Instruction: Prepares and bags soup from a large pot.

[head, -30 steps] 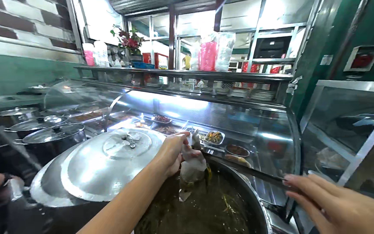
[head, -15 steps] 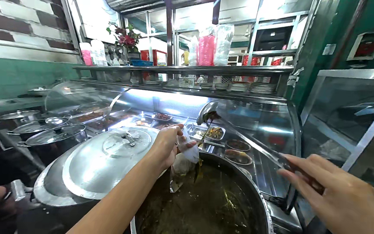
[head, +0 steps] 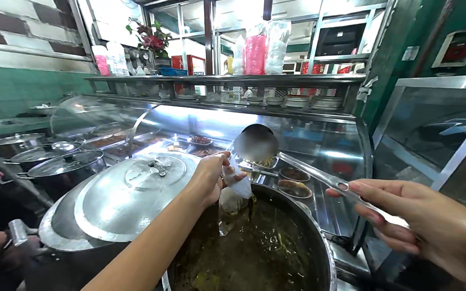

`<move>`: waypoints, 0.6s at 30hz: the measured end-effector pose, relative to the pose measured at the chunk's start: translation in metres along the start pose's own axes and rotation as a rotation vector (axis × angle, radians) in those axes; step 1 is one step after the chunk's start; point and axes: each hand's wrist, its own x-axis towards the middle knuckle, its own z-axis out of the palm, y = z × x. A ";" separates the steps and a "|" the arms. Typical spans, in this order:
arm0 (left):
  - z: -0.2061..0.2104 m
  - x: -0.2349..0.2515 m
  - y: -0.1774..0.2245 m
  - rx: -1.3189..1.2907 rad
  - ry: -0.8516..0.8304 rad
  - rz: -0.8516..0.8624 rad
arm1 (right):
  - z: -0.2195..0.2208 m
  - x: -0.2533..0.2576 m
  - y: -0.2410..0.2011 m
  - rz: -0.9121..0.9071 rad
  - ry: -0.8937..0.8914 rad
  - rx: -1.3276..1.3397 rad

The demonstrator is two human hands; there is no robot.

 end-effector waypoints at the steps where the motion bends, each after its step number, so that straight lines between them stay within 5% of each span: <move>1: 0.000 0.000 0.000 -0.003 -0.002 -0.001 | -0.001 0.000 0.002 -0.041 -0.022 -0.028; 4: -0.001 0.000 -0.001 -0.021 -0.004 0.008 | -0.001 0.002 0.017 -0.323 0.023 -0.338; 8: -0.003 -0.002 0.001 -0.058 0.010 0.031 | -0.001 0.010 0.031 -0.846 0.347 -1.065; 12: -0.006 -0.006 0.006 -0.081 0.036 0.039 | 0.002 0.005 0.019 -0.968 0.462 -1.389; 18: -0.013 -0.015 0.015 -0.077 0.037 0.061 | 0.010 0.000 -0.018 -1.223 0.528 -1.529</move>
